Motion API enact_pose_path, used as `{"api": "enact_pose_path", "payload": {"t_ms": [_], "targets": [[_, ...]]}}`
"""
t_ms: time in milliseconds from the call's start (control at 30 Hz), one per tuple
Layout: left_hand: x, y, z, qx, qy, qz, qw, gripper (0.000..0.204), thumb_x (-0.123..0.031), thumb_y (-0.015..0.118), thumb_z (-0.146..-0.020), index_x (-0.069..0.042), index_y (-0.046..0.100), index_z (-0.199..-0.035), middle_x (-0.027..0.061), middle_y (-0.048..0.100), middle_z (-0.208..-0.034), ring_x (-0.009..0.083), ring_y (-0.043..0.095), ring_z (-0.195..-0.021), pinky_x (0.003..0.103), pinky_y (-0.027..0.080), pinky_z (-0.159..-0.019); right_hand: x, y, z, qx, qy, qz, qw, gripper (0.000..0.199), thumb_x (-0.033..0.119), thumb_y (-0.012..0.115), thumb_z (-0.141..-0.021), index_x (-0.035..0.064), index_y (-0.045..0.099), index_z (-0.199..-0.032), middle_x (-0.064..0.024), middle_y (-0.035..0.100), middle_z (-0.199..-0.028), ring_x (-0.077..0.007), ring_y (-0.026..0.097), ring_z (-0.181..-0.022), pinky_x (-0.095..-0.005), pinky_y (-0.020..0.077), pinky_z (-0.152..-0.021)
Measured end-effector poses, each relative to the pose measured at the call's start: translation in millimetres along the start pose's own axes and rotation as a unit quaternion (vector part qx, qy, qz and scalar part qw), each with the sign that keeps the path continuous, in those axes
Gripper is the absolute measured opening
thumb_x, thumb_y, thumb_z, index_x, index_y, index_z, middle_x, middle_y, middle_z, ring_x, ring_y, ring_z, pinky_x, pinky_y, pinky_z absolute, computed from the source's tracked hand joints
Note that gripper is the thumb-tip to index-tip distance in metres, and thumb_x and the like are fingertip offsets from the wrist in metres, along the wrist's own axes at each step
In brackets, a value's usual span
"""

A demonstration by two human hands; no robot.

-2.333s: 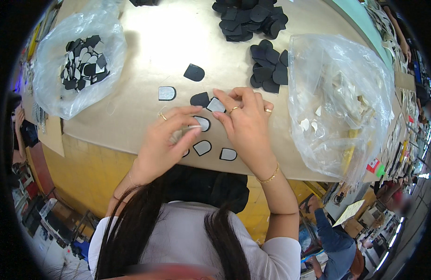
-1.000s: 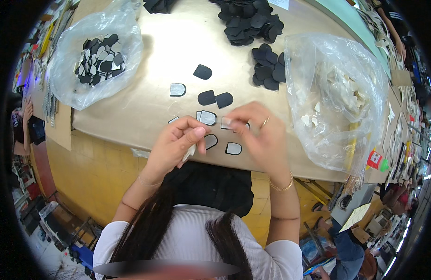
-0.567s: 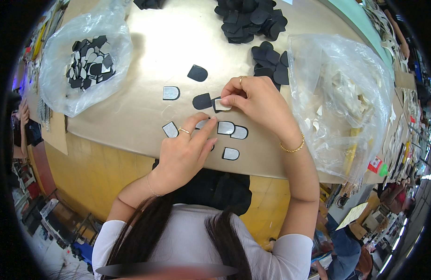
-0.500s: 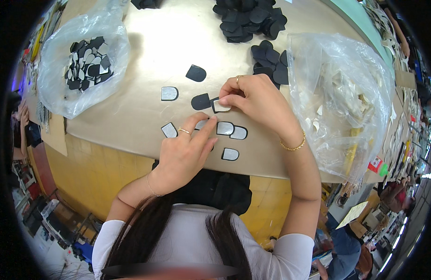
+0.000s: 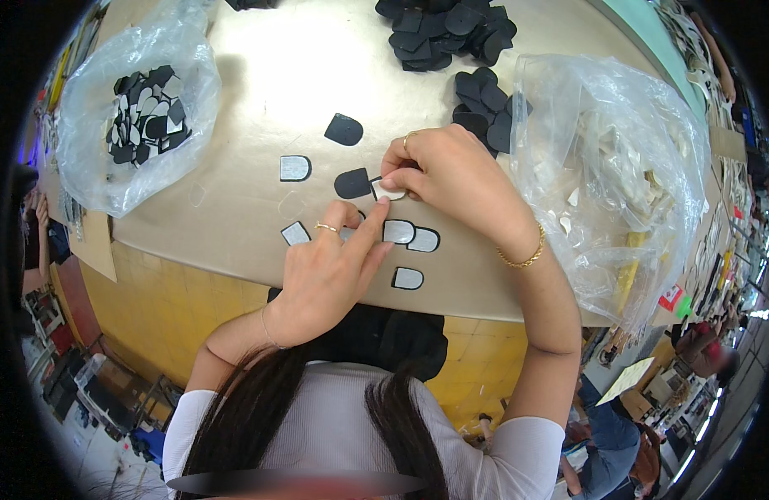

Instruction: The person repeatedly picks up small black and white D-shaped pieces from a table, aligns them, and presses them together by hand. The person arranges the assembled pieces on the table and continues the process with additional pieces.

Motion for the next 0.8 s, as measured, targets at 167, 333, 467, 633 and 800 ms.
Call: {"api": "enact_pose_path", "payload": {"t_ms": [167,333,467,633,800], "targets": [[0.7,1.5,-1.4,0.008,-0.005,-0.014,1.000,0.048,-0.024,0.077,-0.088,-0.012,0.066,-0.133,0.0052,0.054,-0.099,0.0202,0.061,-0.064,0.034,0.049,-0.047,1.8,3.3,0.8,-0.023,0.000,0.042,0.999,0.014,0.015,0.070,-0.084,0.0026,0.076,-0.086,-0.0146,0.071,-0.075,-0.0313,0.070,-0.071,-0.0390,0.0540,-0.071],[0.7,0.8,-0.3,0.020,-0.013,-0.025,0.999,0.046,-0.025,0.076,-0.089,-0.012,0.066,-0.132,0.0050,0.054,-0.099,0.0202,0.061,-0.061,0.034,0.049,-0.047,4.7,7.3,3.9,-0.047,-0.020,0.065,0.997,0.013,0.011,0.073,-0.084,-0.0009,0.075,-0.090,-0.0128,0.070,-0.073,-0.0205,0.067,-0.061,-0.0322,0.0514,-0.061],[3.0,-1.4,-0.9,-0.004,-0.006,-0.029,1.000,0.042,-0.025,0.076,-0.090,-0.013,0.068,-0.129,0.0045,0.054,-0.100,0.0203,0.060,-0.057,0.034,0.049,-0.046,4.3,9.6,5.3,-0.061,-0.036,0.100,0.992,0.014,0.013,0.074,-0.084,0.0006,0.075,-0.090,-0.0128,0.068,-0.074,-0.0241,0.066,-0.062,-0.0346,0.0513,-0.064],[8.7,-6.7,-3.9,-0.002,0.031,-0.068,0.997,0.045,-0.016,0.072,-0.083,-0.003,0.067,-0.126,0.0110,0.056,-0.105,0.0170,0.061,-0.050,0.031,0.049,-0.044,0.7,11.4,8.4,-0.070,-0.070,0.112,0.989,0.013,0.012,0.072,-0.085,-0.0001,0.071,-0.090,-0.0138,0.069,-0.082,-0.0266,0.065,-0.065,-0.0355,0.0513,-0.065],[11.6,-10.7,-5.8,-0.004,0.071,-0.092,0.993,0.049,-0.009,0.069,-0.078,0.001,0.066,-0.126,0.0109,0.056,-0.102,0.0156,0.062,-0.051,0.029,0.048,-0.045,-3.7,-1.6,19.7,-0.066,-0.042,-0.020,0.997,0.012,0.010,0.071,-0.088,-0.0012,0.067,-0.090,-0.0099,0.066,-0.079,-0.0174,0.061,-0.064,-0.0311,0.0489,-0.064]]}}
Point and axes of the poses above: each hand's wrist, its own z-axis away from the middle knuckle, its own y-axis out of the palm, x = y × z, the point moved 2 cm from there along -z, towards the middle knuckle
